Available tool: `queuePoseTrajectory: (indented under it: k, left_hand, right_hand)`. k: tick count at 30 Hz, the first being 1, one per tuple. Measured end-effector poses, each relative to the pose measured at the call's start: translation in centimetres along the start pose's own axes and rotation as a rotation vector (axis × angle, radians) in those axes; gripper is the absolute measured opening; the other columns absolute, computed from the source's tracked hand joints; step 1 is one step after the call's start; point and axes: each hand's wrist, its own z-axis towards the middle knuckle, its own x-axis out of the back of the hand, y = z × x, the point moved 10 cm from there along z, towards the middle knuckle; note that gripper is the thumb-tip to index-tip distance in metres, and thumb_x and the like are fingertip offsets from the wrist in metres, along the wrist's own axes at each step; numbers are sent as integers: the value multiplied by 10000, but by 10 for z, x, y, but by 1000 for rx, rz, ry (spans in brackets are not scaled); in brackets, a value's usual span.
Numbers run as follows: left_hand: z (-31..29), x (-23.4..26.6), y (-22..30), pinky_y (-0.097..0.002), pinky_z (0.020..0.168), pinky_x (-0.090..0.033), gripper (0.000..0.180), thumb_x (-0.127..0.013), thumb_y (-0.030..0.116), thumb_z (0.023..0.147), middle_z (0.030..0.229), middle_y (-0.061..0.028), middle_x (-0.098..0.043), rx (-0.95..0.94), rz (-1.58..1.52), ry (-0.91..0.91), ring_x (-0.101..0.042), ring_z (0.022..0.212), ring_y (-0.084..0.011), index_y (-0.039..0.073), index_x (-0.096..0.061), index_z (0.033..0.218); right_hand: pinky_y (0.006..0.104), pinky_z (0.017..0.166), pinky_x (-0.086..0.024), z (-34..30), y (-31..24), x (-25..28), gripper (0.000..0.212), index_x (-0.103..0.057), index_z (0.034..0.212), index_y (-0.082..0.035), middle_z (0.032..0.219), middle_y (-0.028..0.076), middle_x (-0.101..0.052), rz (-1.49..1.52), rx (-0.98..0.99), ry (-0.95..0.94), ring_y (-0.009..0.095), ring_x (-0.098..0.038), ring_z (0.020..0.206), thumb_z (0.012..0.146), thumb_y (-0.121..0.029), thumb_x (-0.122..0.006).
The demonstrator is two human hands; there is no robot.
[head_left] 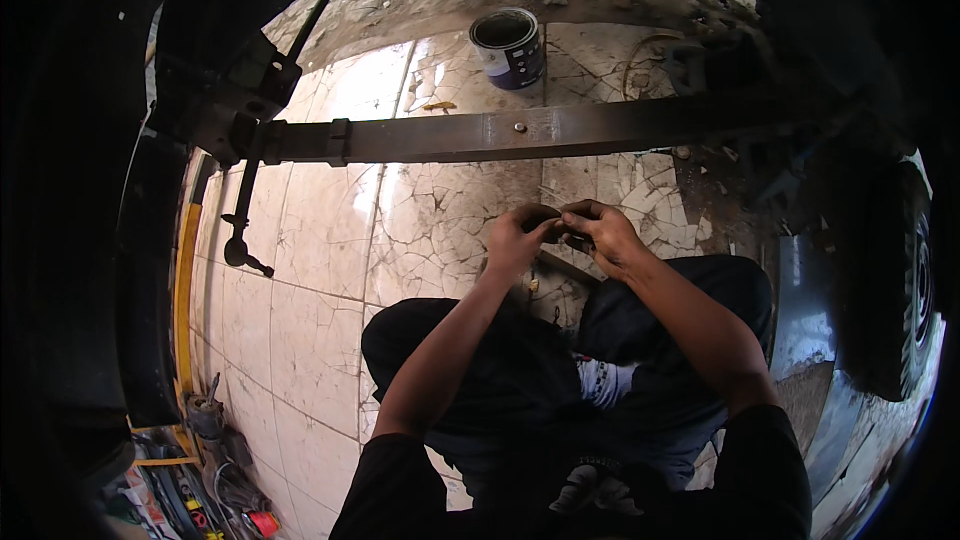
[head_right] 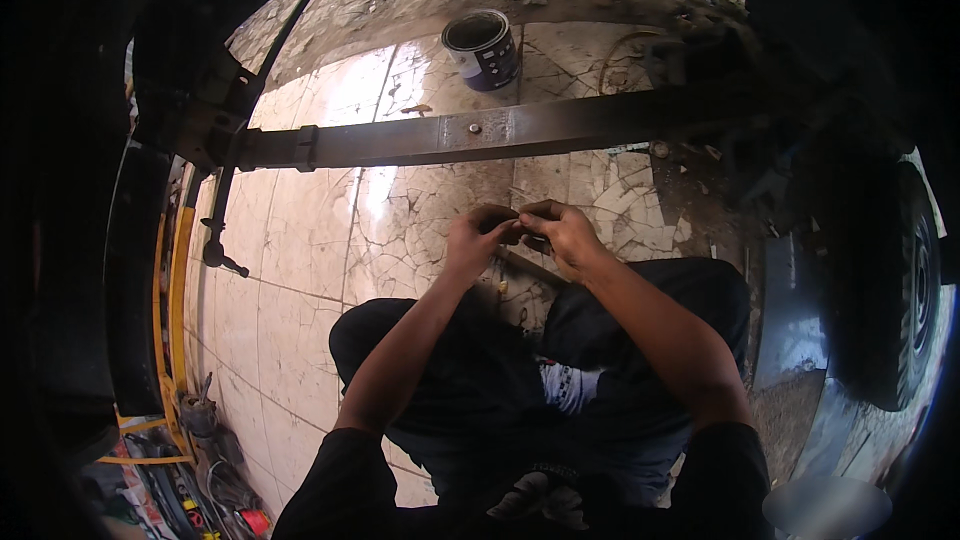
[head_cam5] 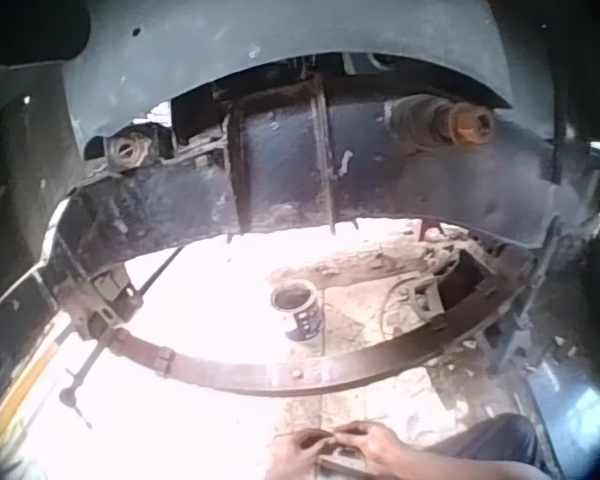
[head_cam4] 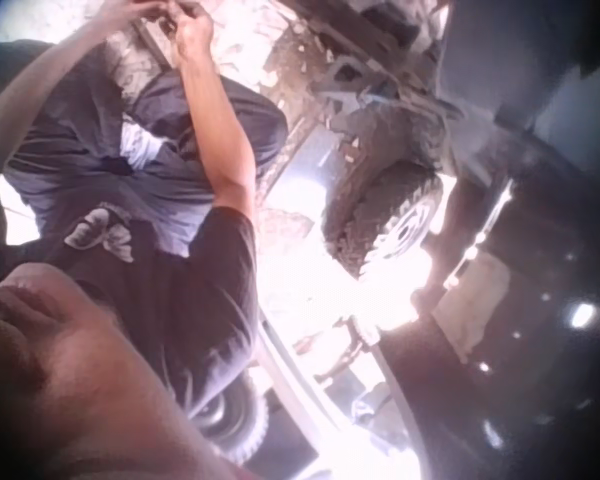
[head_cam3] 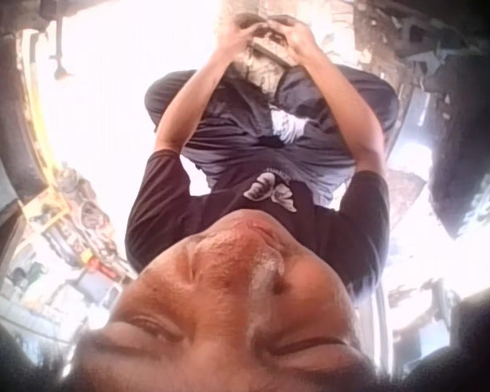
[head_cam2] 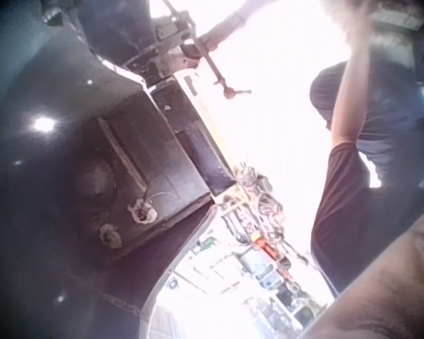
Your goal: The person sits on the floor beneath a vehicle and uses a wire brush to scrub a metal beam on the undercarriage. They repeatedly dip the brush into a can of liquid and scrub the same section of the beam.
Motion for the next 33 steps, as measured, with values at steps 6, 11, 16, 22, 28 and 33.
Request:
queuePoseTrajectory:
  k: [6,11,16,22,28,33]
  left_hand:
    - [-11,-5,6,-280,848,-572,237,-748,107,949,1044,-111,-784,-3,-58,-6,-744,938,-164,-28,-756,1143]
    - [-4,-11,-13,-286,884,-563,274,-756,115,947,1088,-110,-771,167,-392,-22,-732,979,-173,-56,-740,1159]
    - [-1,-9,-23,-287,885,-562,279,-751,111,955,1097,-94,-750,217,-394,-56,-717,992,-166,-42,-710,1186]
    - [-1,-10,-20,-275,884,-557,250,-747,77,956,1089,-98,-744,150,-425,-45,-709,973,-153,-44,-709,1171]
    - [-1,-3,-10,-267,887,-557,220,-741,31,949,1077,-102,-754,30,-284,-5,-707,978,-146,-63,-717,1145]
    - [-3,-4,4,-263,889,-556,216,-745,13,939,1097,-107,-758,-14,-352,-31,-707,985,-141,-64,-741,1141]
  right_hand:
    - [332,908,-586,-15,-5,-5,242,-664,1169,14,1056,110,-724,86,-51,-19,210,-705,1012,968,-98,-738]
    - [317,916,-597,-2,-7,-4,253,-663,1167,18,1071,95,-717,58,-16,-48,202,-701,1005,973,-126,-737]
    - [302,876,-607,-7,-5,-8,227,-682,1129,19,1044,86,-714,117,-102,-39,183,-703,956,973,-136,-741]
    - [301,834,-617,-9,-6,-7,211,-701,1108,20,1019,86,-717,103,-115,-108,179,-705,915,967,-131,-745]
    - [306,825,-611,-6,-2,-7,213,-710,1117,7,1024,76,-721,120,-136,-113,180,-705,913,960,-130,-754]
    - [317,839,-606,-2,-5,-5,187,-709,1095,-7,1043,73,-722,168,-59,-128,184,-707,941,958,-124,-758]
